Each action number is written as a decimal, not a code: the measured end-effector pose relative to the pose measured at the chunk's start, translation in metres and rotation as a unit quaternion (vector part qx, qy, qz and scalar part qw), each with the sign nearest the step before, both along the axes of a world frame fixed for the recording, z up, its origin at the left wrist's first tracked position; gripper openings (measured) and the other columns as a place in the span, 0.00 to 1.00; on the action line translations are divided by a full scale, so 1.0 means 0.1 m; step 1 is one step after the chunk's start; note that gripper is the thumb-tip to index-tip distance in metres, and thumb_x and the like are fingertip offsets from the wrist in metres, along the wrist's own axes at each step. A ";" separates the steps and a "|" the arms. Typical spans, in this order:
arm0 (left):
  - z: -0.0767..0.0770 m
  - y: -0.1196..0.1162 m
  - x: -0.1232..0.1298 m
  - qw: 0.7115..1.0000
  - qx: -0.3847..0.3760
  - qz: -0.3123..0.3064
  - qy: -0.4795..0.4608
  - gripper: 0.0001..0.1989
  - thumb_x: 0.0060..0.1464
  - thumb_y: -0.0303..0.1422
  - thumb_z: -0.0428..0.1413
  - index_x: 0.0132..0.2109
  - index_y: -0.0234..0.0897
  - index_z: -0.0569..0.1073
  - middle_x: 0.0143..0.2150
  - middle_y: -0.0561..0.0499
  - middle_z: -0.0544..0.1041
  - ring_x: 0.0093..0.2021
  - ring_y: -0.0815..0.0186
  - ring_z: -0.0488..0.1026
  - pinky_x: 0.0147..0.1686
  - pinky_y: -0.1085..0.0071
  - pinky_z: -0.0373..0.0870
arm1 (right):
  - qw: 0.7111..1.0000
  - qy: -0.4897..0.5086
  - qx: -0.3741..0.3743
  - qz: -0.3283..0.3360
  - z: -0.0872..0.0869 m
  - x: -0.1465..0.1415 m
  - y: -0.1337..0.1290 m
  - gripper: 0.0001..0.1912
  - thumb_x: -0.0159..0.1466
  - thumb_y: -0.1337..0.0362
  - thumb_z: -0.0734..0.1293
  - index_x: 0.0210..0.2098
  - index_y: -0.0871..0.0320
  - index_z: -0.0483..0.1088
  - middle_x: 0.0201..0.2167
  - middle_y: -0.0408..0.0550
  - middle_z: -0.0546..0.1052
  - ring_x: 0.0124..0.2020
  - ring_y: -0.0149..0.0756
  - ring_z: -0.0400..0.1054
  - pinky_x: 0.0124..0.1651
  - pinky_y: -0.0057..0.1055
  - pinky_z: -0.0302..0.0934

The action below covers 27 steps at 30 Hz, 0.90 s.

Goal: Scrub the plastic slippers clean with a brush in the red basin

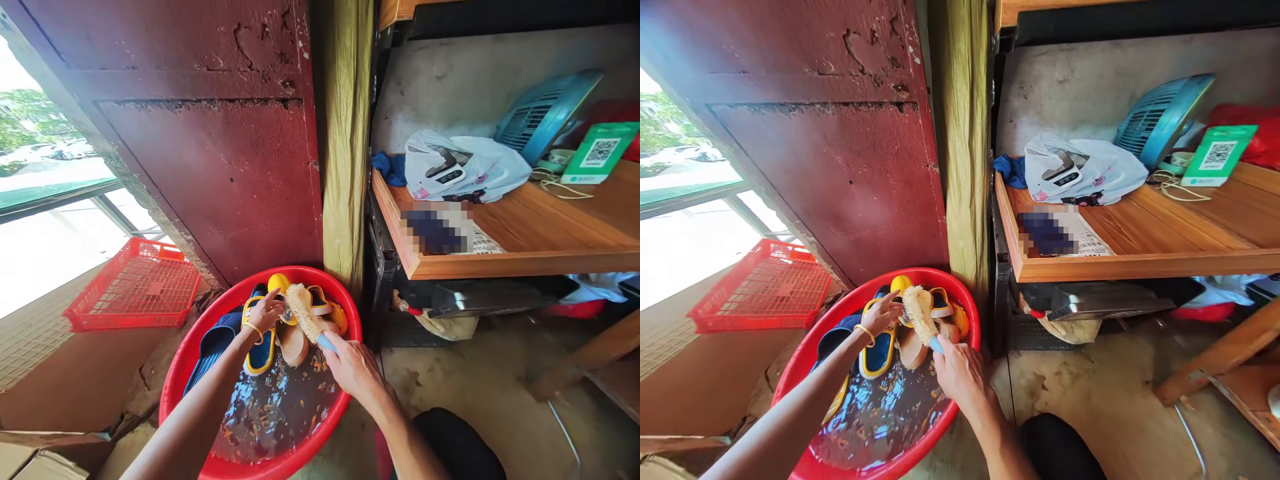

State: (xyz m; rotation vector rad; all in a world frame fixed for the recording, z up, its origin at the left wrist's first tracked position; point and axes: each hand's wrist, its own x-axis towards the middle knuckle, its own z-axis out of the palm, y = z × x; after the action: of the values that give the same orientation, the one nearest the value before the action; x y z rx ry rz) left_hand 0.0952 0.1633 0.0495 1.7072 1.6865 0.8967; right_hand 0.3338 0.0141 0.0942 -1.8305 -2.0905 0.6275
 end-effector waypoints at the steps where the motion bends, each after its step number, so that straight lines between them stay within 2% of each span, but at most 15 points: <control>1: -0.01 -0.11 -0.10 1.000 0.001 -0.001 -0.016 0.29 0.55 0.39 0.51 0.63 0.34 0.67 0.42 0.43 0.83 0.37 0.59 0.80 0.39 0.63 0.76 | 1.000 -0.003 -0.004 0.010 -0.01 -0.01 -0.02 0.21 0.71 0.60 0.56 0.60 0.49 0.69 0.41 0.49 0.83 0.44 0.40 0.77 0.42 0.30 0.60; 3: -0.08 -0.38 -0.38 0.997 0.042 0.041 -0.047 0.31 0.58 0.46 0.48 0.64 0.35 0.65 0.45 0.41 0.82 0.41 0.57 0.80 0.44 0.59 0.76 | 0.999 -0.007 -0.008 0.039 -0.03 -0.02 -0.07 0.20 0.71 0.60 0.56 0.58 0.49 0.70 0.41 0.49 0.83 0.45 0.41 0.77 0.43 0.30 0.60; 5: -0.23 -0.68 -0.71 0.986 0.075 0.129 0.081 0.31 0.58 0.48 0.48 0.62 0.36 0.67 0.49 0.40 0.81 0.48 0.53 0.78 0.52 0.54 0.72 | 0.997 -0.011 -0.015 0.076 -0.06 -0.04 -0.12 0.19 0.70 0.60 0.56 0.55 0.49 0.72 0.43 0.48 0.83 0.46 0.42 0.76 0.43 0.31 0.60; 7: -0.42 -0.95 -1.03 0.948 0.076 0.202 0.235 0.34 0.58 0.49 0.46 0.64 0.31 0.65 0.60 0.33 0.74 0.61 0.46 0.70 0.60 0.50 0.64 | 0.992 -0.022 -0.030 0.118 -0.12 -0.08 -0.17 0.18 0.68 0.61 0.57 0.51 0.49 0.75 0.44 0.49 0.82 0.46 0.43 0.76 0.43 0.33 0.60; 10: -0.67 -1.19 -1.33 0.911 -0.044 0.206 0.354 0.44 0.54 0.51 0.50 0.67 0.20 0.60 0.66 0.23 0.64 0.67 0.41 0.63 0.62 0.52 0.61 | 0.983 -0.048 -0.061 0.165 -0.26 -0.21 -0.23 0.16 0.65 0.63 0.60 0.43 0.49 0.79 0.42 0.49 0.83 0.46 0.45 0.75 0.45 0.35 0.60; 12: -0.78 -1.25 -1.37 0.898 -0.096 0.179 0.389 0.45 0.53 0.51 0.51 0.69 0.23 0.57 0.70 0.21 0.57 0.67 0.38 0.63 0.60 0.51 0.62 | 0.982 -0.070 -0.070 0.161 -0.37 -0.31 -0.24 0.15 0.63 0.65 0.62 0.42 0.51 0.80 0.43 0.52 0.83 0.48 0.46 0.75 0.48 0.36 0.61; 13: -0.81 -1.25 -1.36 0.894 -0.115 0.173 0.396 0.45 0.54 0.52 0.50 0.70 0.25 0.56 0.70 0.21 0.55 0.66 0.37 0.63 0.58 0.51 0.63 | 0.982 -0.083 -0.072 0.152 -0.42 -0.37 -0.23 0.15 0.62 0.66 0.63 0.43 0.52 0.81 0.43 0.54 0.83 0.49 0.47 0.75 0.48 0.36 0.61; 15: -0.84 -1.24 -1.31 0.891 -0.156 0.173 0.389 0.46 0.54 0.54 0.49 0.71 0.27 0.53 0.68 0.21 0.60 0.63 0.35 0.67 0.56 0.49 0.64 | 0.983 -0.104 -0.072 0.136 -0.51 -0.45 -0.22 0.16 0.62 0.69 0.63 0.44 0.57 0.81 0.44 0.58 0.82 0.49 0.49 0.75 0.48 0.37 0.62; 18: -0.85 -1.25 -1.24 0.899 -0.203 0.156 0.355 0.52 0.53 0.57 0.48 0.71 0.20 0.49 0.58 0.21 0.71 0.60 0.34 0.69 0.56 0.48 0.63 | 0.983 -0.120 -0.069 0.122 -0.57 -0.50 -0.19 0.15 0.61 0.70 0.65 0.44 0.60 0.81 0.43 0.61 0.82 0.47 0.51 0.75 0.47 0.38 0.64; 20: -0.84 -1.28 -1.22 0.910 -0.208 0.145 0.329 0.56 0.51 0.59 0.49 0.71 0.17 0.47 0.57 0.20 0.73 0.60 0.33 0.69 0.57 0.47 0.63 | 0.983 -0.124 -0.063 0.117 -0.58 -0.50 -0.19 0.14 0.61 0.70 0.66 0.44 0.60 0.81 0.43 0.61 0.82 0.48 0.51 0.75 0.48 0.38 0.64; 23: -0.81 -1.34 -1.20 0.927 -0.197 0.181 0.264 0.57 0.48 0.59 0.52 0.71 0.18 0.48 0.58 0.18 0.70 0.61 0.33 0.69 0.55 0.47 0.65 | 0.984 -0.129 -0.051 0.111 -0.57 -0.49 -0.21 0.15 0.60 0.73 0.66 0.43 0.62 0.80 0.44 0.62 0.82 0.49 0.50 0.75 0.50 0.38 0.64; 27: -0.74 -1.39 -1.15 0.938 -0.174 0.251 0.161 0.56 0.48 0.59 0.54 0.71 0.24 0.49 0.63 0.20 0.67 0.64 0.36 0.67 0.56 0.48 0.68 | 0.985 -0.128 -0.042 0.105 -0.53 -0.49 -0.25 0.14 0.58 0.74 0.67 0.41 0.61 0.81 0.42 0.61 0.82 0.47 0.50 0.76 0.49 0.39 0.65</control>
State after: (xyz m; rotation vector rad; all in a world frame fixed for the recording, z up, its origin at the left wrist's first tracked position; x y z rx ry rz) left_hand -0.0194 0.0239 -0.0248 1.2488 2.4033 0.4869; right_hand 0.2848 -0.0105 0.0408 -1.8339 -2.4860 0.5625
